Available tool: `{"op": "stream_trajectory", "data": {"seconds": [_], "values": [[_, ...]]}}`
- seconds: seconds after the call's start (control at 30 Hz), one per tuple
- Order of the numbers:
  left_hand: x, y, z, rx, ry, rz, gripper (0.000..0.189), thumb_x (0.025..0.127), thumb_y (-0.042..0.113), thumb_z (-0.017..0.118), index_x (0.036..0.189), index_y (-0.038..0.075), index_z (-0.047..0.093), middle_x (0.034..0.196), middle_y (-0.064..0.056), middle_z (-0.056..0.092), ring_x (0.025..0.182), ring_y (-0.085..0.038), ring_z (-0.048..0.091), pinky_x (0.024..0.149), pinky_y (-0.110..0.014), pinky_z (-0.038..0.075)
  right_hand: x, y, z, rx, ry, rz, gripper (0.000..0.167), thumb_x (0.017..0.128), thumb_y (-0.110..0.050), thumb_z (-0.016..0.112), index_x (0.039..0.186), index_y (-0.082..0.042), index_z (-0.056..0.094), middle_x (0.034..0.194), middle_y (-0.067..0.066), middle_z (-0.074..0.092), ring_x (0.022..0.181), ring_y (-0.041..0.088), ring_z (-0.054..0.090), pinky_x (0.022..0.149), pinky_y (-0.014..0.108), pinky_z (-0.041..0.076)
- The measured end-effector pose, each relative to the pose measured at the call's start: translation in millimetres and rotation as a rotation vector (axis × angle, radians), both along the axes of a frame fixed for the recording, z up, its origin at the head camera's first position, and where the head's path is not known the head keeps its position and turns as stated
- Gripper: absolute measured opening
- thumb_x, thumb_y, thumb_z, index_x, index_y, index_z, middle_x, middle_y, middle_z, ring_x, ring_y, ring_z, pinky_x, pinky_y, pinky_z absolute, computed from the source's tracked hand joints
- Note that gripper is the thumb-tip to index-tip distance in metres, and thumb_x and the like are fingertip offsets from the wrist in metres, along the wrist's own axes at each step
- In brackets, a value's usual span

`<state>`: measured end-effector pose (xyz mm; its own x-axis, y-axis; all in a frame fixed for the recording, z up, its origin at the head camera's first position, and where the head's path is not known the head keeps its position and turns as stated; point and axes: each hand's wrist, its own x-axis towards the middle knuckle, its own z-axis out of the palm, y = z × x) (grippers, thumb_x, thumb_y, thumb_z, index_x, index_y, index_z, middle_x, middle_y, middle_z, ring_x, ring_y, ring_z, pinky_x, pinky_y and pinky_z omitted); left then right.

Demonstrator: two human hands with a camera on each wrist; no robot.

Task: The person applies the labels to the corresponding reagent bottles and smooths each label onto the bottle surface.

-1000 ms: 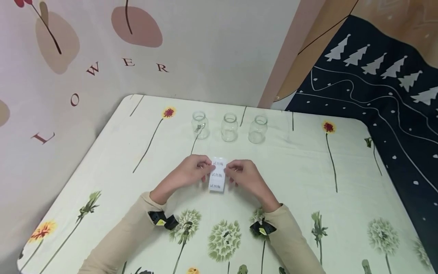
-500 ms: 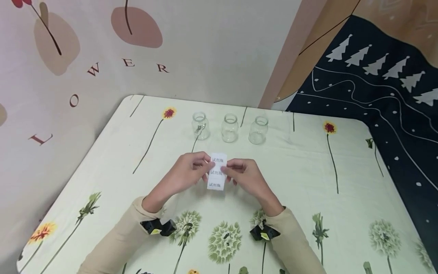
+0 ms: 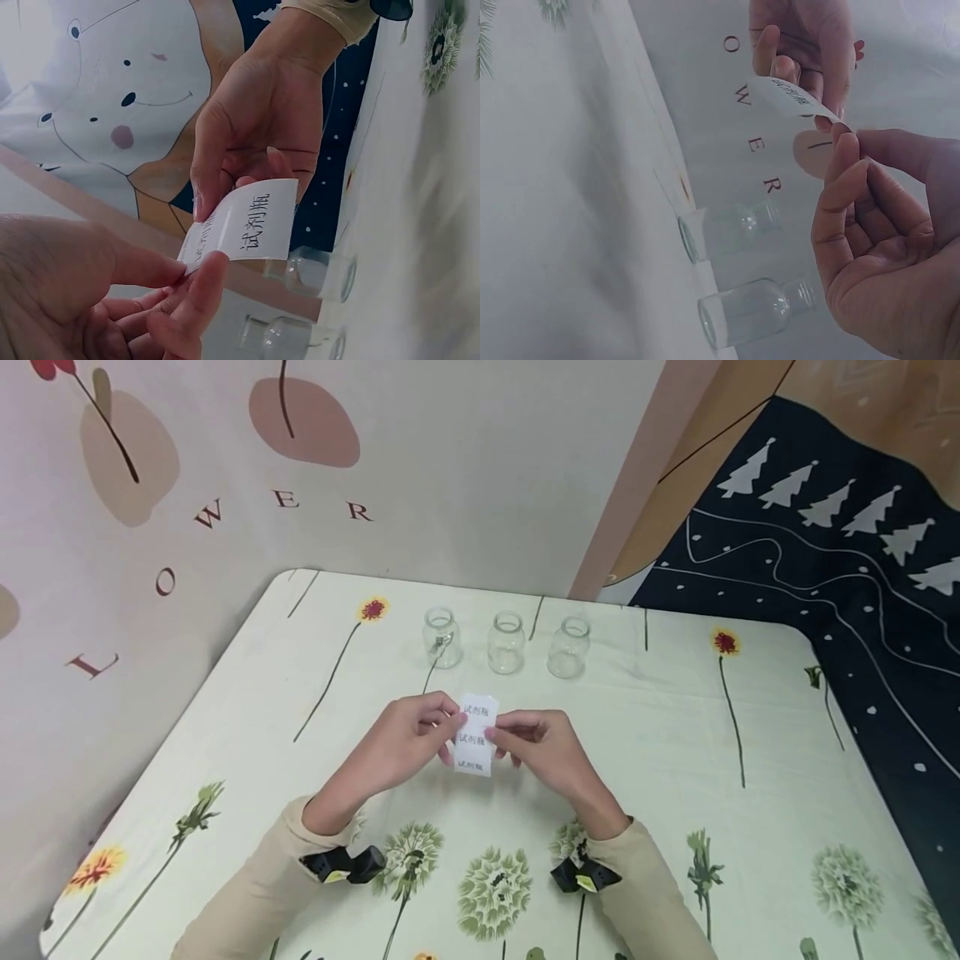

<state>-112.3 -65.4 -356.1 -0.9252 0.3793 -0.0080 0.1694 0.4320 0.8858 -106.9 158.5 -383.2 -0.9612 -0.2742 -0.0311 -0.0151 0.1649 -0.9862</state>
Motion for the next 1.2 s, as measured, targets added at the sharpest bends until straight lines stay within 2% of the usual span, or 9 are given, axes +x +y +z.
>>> {"op": "stream_trajectory", "data": {"seconds": [0.1,0.23,0.3,0.4,0.5,0.67,0.87,1.1,1.2], "values": [[2.8,-0.6,2.9,-0.110,0.092,0.028,0.012,0.103,0.018,0.065,0.093,0.012,0.070,0.077,0.007,0.070,0.060,-0.010,0.065,0.054,-0.029,0.044,-0.8,0,-0.6,0.019,0.004,-0.013,0.016,0.096,-0.004,0.072,0.104,0.009,0.075,0.072,0.005,0.068,0.061,0.013,0.057,0.059,0.028,0.049],[6.8,0.3,4.5,-0.270,0.318,0.089,0.018,0.099,0.024,0.072,0.082,0.018,0.068,0.068,0.012,0.063,0.060,-0.005,0.056,0.052,-0.027,0.043,-1.7,0,-1.6,0.041,-0.001,-0.026,0.017,0.096,-0.007,0.074,0.103,0.007,0.076,0.072,0.006,0.068,0.060,0.014,0.056,0.059,0.030,0.048],[9.3,2.1,4.5,-0.286,0.416,0.104,0.017,0.096,0.023,0.076,0.081,0.018,0.068,0.071,0.012,0.063,0.061,-0.004,0.055,0.052,-0.025,0.042,-1.9,0,-1.9,0.042,0.003,-0.022,0.016,0.096,-0.007,0.073,0.103,0.007,0.076,0.071,0.006,0.068,0.059,0.014,0.056,0.059,0.031,0.048],[12.6,5.1,4.4,-0.256,0.504,0.087,0.010,0.093,0.019,0.080,0.087,0.016,0.073,0.080,0.009,0.068,0.064,-0.006,0.057,0.053,-0.023,0.042,-1.3,-1,-2.0,0.030,0.011,-0.002,0.016,0.097,-0.006,0.072,0.104,0.008,0.076,0.071,0.005,0.068,0.059,0.013,0.056,0.059,0.029,0.048],[14.6,6.3,5.0,-0.249,0.536,0.065,0.006,0.092,0.018,0.081,0.094,0.014,0.078,0.087,0.008,0.071,0.068,-0.009,0.060,0.056,-0.022,0.043,0.1,-1,-1.7,0.014,0.021,0.022,0.016,0.097,-0.005,0.071,0.104,0.009,0.075,0.072,0.004,0.069,0.059,0.013,0.056,0.059,0.029,0.048],[15.9,6.5,6.9,-0.266,0.524,0.041,0.008,0.092,0.019,0.081,0.099,0.014,0.082,0.091,0.007,0.075,0.071,-0.009,0.059,0.059,-0.021,0.044,1.8,-2,-1.2,0.019,0.037,0.044,0.015,0.097,-0.005,0.071,0.104,0.007,0.076,0.073,0.005,0.069,0.060,0.014,0.056,0.059,0.030,0.049],[15.2,7.3,7.4,-0.272,0.525,0.017,0.011,0.093,0.021,0.080,0.100,0.013,0.083,0.094,0.006,0.077,0.074,-0.010,0.063,0.062,-0.022,0.047,2.4,-1,-1.7,0.015,0.062,0.069,0.014,0.097,-0.004,0.070,0.104,0.007,0.077,0.075,0.005,0.071,0.061,0.019,0.058,0.059,0.031,0.049],[15.2,6.9,8.0,-0.267,0.515,-0.009,0.009,0.094,0.020,0.078,0.100,0.014,0.083,0.093,0.006,0.077,0.077,-0.011,0.066,0.064,-0.023,0.049,2.1,-1,-2.6,0.019,0.073,0.079,0.013,0.097,-0.005,0.071,0.104,0.004,0.078,0.075,0.003,0.070,0.061,0.016,0.057,0.058,0.029,0.047],[15.3,7.1,7.8,-0.264,0.516,-0.018,0.009,0.094,0.018,0.078,0.100,0.013,0.082,0.093,0.005,0.076,0.078,-0.011,0.066,0.066,-0.023,0.049,2.1,-1,-3.0,0.022,0.075,0.076,0.014,0.097,-0.005,0.071,0.104,0.004,0.078,0.075,0.005,0.069,0.062,0.018,0.058,0.058,0.030,0.047]]}}
